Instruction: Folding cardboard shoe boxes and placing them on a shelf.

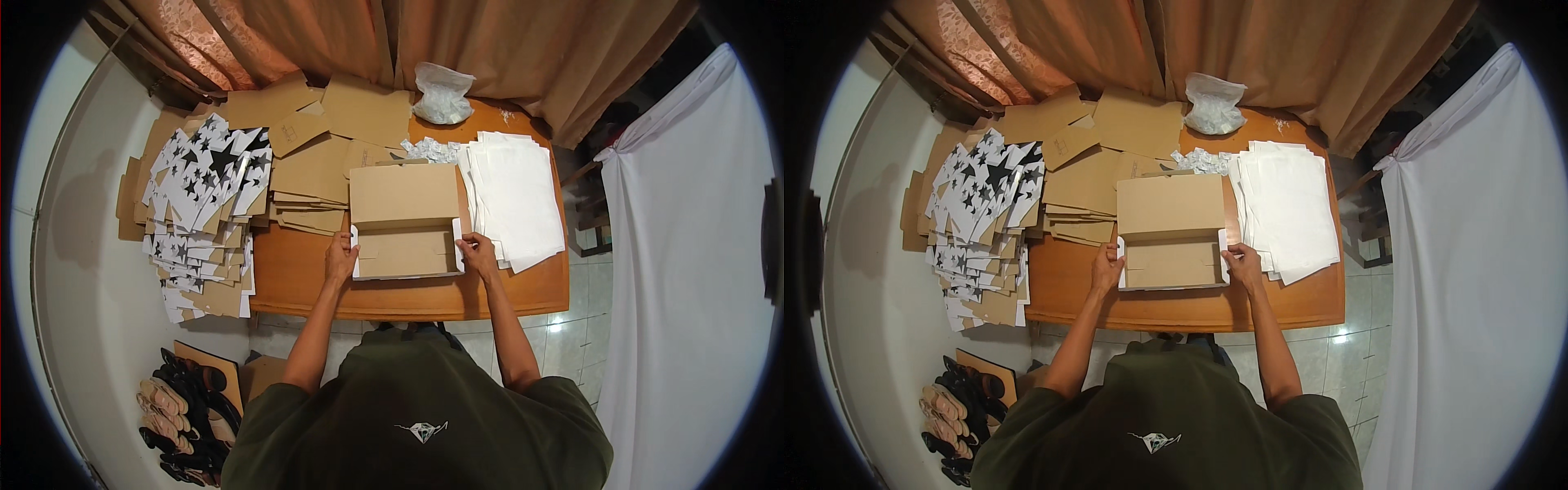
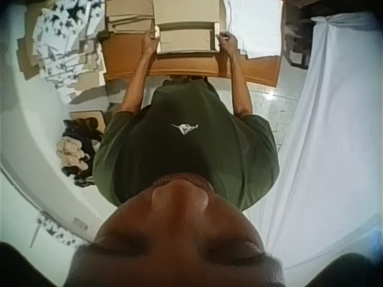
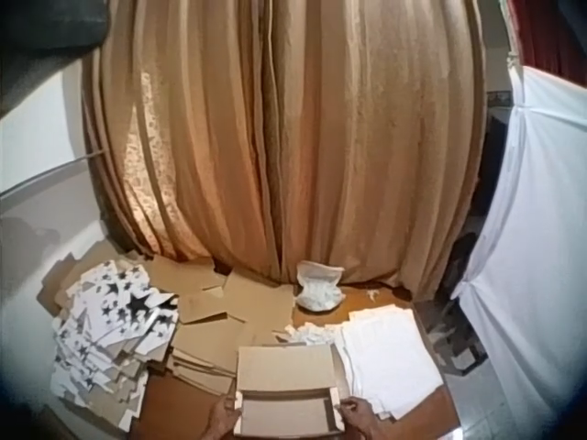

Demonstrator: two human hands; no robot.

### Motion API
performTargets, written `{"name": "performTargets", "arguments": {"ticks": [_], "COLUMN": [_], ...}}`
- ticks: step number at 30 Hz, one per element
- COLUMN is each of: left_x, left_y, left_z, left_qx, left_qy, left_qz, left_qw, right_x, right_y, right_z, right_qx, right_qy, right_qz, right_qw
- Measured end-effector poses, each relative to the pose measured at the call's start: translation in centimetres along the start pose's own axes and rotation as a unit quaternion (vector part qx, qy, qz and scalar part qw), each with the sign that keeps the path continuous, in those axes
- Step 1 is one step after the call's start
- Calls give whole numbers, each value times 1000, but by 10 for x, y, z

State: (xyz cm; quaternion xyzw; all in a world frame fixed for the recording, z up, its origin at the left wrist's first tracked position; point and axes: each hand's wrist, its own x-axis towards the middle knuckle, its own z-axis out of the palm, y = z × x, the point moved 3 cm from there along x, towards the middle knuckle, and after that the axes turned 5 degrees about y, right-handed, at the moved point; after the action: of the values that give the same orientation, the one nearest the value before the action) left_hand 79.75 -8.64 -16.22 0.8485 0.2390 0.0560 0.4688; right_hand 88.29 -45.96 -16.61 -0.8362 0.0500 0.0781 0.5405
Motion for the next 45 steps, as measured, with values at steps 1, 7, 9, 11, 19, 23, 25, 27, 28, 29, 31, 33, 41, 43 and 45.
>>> {"name": "performTargets", "arguments": {"ticks": [1, 7, 9, 11, 19, 23, 25, 27, 28, 29, 31, 33, 41, 43, 45], "left_x": [-1, -4, -5, -10, -56, -57, -57, -57, -58, -60, -63, -68, -73, -68, -62], "left_y": [2, 5, 6, -1, 9, -2, -7, -15, -15, -15, -11, -3, 4, 9, 20], "left_z": [2, 1, -1, -6, -20, -14, -9, -6, -4, -2, -2, -5, -11, -14, -21], "left_qx": [0, 56, 12, -18, -106, -110, -84, -55, -55, -57, -59, -18, 75, 80, 102], "left_qy": [-2, 24, 4, 37, -97, -82, -62, -21, -21, -7, 6, 14, 24, 21, 16], "left_qz": [2, 22, 29, 36, 124, 87, 101, 121, 120, 122, 124, 143, 131, 136, 156], "left_qw": [1000, 998, 999, 999, 982, 987, 989, 991, 991, 991, 991, 989, 988, 987, 982], "right_x": [0, -9, -12, -16, -55, -57, -59, -61, -62, -63, -64, -64, -64, -66, -64], "right_y": [-1, -14, -15, -22, -27, -28, -28, -29, -29, -28, -24, -17, -22, -26, -31], "right_z": [1, 5, 1, 1, -8, -3, 2, 7, 8, 8, 9, 8, 8, 6, 4], "right_qx": [0, -128, -88, -67, -5, -18, -34, -50, -64, -77, -84, -92, -68, -92, -130], "right_qy": [3, 54, 23, 6, -93, -56, -42, -32, -16, -2, 18, 41, 11, 12, 17], "right_qz": [1, -63, -27, -12, -103, -114, -120, -128, -136, -144, -170, -195, -130, -155, -183], "right_qw": [1000, 988, 996, 998, 990, 992, 991, 990, 989, 987, 982, 976, 989, 983, 974]}}
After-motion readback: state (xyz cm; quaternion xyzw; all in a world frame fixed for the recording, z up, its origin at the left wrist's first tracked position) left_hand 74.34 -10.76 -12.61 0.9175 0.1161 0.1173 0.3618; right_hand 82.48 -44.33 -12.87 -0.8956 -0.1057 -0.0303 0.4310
